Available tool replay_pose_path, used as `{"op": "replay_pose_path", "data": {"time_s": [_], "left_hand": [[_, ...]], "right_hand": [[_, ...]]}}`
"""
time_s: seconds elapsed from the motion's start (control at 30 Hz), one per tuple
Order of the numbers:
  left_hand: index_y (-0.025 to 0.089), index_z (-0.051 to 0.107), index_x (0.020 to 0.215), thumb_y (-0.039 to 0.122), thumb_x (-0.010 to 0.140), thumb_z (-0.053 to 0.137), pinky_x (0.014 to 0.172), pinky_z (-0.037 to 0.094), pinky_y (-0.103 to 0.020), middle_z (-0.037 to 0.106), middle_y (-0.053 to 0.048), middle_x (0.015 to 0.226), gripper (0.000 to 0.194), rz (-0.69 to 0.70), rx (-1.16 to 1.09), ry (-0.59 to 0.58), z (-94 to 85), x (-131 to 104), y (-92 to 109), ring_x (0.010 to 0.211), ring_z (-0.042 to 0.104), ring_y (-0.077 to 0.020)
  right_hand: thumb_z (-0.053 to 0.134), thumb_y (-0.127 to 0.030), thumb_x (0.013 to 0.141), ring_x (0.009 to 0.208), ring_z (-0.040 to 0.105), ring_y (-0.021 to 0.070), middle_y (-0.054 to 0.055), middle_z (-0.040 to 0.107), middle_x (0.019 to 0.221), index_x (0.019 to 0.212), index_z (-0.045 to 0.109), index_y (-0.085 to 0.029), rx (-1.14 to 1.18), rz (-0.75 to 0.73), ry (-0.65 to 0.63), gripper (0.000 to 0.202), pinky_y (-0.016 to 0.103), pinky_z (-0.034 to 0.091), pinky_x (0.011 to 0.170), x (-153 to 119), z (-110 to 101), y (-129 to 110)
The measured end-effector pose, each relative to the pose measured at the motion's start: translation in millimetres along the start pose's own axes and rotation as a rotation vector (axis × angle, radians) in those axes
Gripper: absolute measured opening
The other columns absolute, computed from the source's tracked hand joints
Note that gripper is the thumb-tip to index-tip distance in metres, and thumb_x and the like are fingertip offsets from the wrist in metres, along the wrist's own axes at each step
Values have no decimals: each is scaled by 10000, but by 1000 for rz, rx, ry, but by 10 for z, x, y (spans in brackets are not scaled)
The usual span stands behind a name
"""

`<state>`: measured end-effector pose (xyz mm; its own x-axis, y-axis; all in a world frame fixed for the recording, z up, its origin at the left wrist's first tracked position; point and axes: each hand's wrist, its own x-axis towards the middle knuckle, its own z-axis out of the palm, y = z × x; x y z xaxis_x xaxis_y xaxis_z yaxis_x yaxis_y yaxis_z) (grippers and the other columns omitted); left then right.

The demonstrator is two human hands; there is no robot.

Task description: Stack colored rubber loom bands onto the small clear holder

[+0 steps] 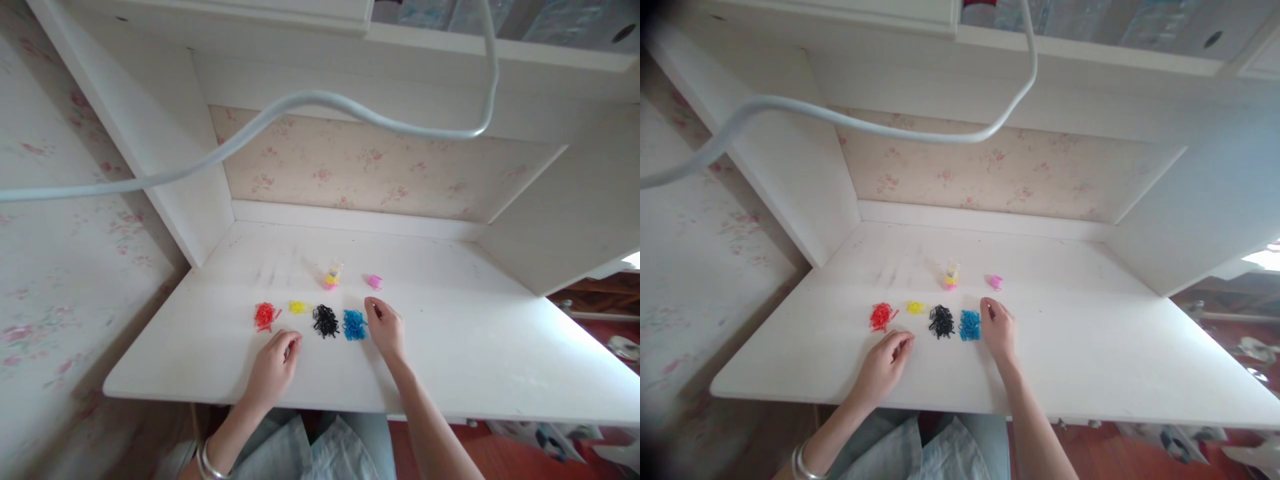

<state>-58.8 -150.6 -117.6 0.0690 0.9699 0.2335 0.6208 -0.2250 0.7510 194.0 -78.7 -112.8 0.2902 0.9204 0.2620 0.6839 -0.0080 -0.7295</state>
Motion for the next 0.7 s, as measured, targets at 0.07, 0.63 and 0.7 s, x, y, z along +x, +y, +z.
{"op": "replay_pose_path", "data": {"time_s": [0.07,0.63,0.7], "left_hand": [[211,619,938,347,929,391,675,478,-267,651,-39,834,265,-14,-18,-11,-15,47,8,700,598,-149],[189,633,962,337,923,381,628,419,-259,622,-24,794,295,-39,-73,-1,-44,90,-94,661,534,-140],[191,631,966,336,922,382,632,418,-259,624,-24,802,292,-40,-81,-1,-49,87,-93,669,536,-142]], "right_hand": [[376,-451,895,713,606,164,39,702,860,930,703,-244,-85,-187,-100,388,241,403,659,-72,37,-249],[476,-228,834,879,661,277,174,693,918,938,708,-130,-795,-425,-680,273,338,485,715,184,624,-1179],[495,-221,815,876,663,275,158,697,923,935,711,-144,-789,-407,-685,259,332,489,710,206,645,-1180]]}}
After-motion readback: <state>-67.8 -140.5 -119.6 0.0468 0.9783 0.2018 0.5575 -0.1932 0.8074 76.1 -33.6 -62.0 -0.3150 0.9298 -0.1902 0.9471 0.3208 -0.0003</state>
